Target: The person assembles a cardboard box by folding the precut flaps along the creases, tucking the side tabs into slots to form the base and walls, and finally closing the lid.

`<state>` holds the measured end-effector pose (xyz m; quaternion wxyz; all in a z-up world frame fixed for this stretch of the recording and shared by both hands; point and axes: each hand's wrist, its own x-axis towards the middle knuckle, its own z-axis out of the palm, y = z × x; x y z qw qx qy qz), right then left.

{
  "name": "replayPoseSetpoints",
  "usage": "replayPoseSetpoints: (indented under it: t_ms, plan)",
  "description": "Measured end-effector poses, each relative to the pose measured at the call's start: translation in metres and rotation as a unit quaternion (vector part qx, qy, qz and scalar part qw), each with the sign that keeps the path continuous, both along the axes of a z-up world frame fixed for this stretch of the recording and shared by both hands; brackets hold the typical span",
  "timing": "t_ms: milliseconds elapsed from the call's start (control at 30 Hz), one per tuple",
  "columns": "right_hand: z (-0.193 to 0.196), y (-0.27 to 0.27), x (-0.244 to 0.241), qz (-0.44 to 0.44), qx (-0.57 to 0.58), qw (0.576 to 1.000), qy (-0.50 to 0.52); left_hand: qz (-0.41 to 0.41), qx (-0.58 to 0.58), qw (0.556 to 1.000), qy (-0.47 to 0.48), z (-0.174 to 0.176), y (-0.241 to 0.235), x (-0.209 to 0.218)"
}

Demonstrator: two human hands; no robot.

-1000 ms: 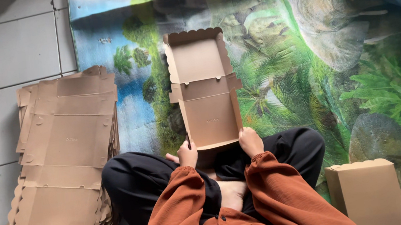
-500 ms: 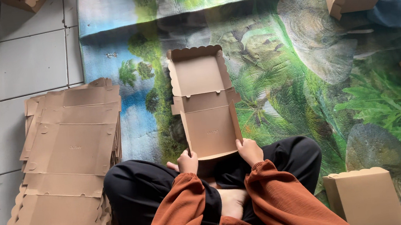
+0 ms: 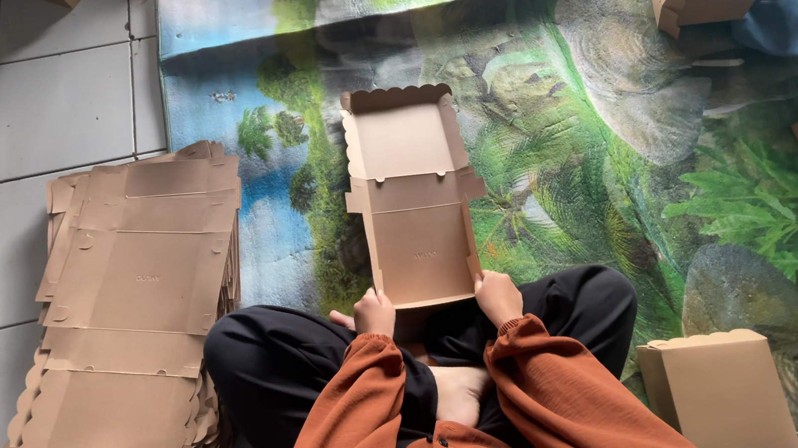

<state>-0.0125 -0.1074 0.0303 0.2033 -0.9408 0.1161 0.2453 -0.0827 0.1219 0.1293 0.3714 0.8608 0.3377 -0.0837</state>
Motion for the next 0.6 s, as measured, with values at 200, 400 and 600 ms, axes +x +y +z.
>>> replayPoseSetpoints:
  t_ms: [200, 400, 600]
  plan:
    - [0.077, 0.023, -0.017, 0.023, 0.049, 0.990, -0.131, 0.045, -0.081, 0.991, -0.092, -0.163, 0.014, 0.015]
    - [0.043, 0.013, -0.006, -0.012, 0.044, 0.944, -0.328, 0.051, -0.021, 0.992, -0.115, -0.079, 0.002, 0.001]
    - [0.011, 0.011, 0.000, 0.057, -0.010, 0.950, -0.308, 0.077, -0.023, 0.989, -0.124, -0.096, 0.003, 0.009]
